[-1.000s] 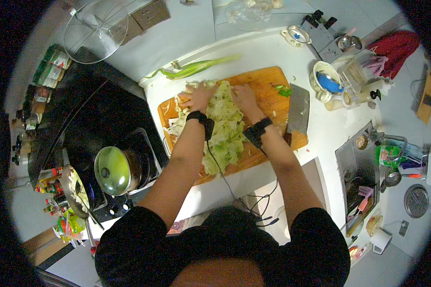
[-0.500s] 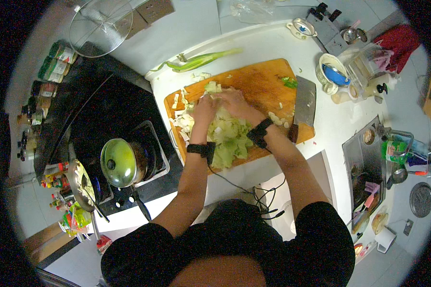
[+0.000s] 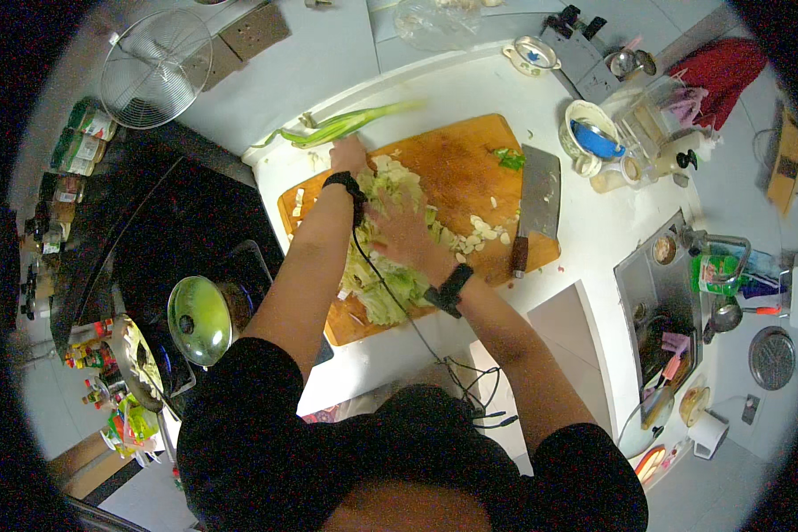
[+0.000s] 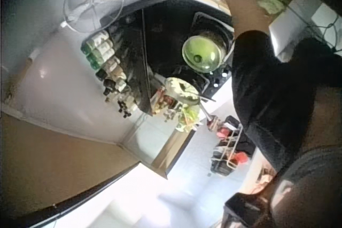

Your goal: The person is stir-frying ingredients including cabbage in a pan on a stove.

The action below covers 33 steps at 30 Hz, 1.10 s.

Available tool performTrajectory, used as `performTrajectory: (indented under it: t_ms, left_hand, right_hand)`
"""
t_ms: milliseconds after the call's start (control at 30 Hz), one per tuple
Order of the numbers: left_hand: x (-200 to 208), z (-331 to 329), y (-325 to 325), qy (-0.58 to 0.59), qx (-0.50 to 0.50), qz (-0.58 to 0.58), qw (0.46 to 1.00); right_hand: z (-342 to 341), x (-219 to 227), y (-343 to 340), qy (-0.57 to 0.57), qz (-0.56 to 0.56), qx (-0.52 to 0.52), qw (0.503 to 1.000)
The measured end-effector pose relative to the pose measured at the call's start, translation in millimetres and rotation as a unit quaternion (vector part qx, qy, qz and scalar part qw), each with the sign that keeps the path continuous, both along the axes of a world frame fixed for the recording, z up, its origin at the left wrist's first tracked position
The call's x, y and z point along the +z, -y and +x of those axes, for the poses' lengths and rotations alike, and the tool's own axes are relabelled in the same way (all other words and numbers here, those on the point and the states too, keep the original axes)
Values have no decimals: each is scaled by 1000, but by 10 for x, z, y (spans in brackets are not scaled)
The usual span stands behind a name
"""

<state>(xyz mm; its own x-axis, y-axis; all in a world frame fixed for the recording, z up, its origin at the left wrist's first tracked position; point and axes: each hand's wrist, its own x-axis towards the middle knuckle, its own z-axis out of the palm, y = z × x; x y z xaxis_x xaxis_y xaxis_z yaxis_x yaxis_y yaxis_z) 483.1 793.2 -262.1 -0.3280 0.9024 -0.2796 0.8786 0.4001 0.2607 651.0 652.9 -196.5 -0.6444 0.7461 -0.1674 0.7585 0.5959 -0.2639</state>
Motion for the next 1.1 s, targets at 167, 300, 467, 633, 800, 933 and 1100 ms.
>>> performTrajectory:
  t_ms: [167, 300, 467, 633, 800, 933, 1100]
  left_hand:
    - [-228, -329, 68, 57, -31, 217, 974]
    - [304, -259, 1123, 89, 71, 268, 957]
    - [549, 72, 2319, 175, 225, 399, 871]
    - [-117, -474, 2203, 137, 166, 424, 880]
    - [-203, -399, 2182, 54, 85, 328, 939]
    - [-114, -155, 2439, 65, 71, 304, 948]
    - [-35, 248, 2740, 59, 134, 308, 940]
  right_hand:
    - [-15, -352, 243, -118, 103, 27, 987]
    - [85, -56, 223, -138, 72, 56, 986]
    - [-238, 83, 273, -310, -68, 86, 945]
    - [-803, -60, 494, -242, 25, 175, 954]
    - [-389, 15, 1000, -86, 146, 201, 965]
    - [-31, 28, 1319, -14, 57, 183, 981]
    - [167, -384, 1231, -96, 53, 190, 976]
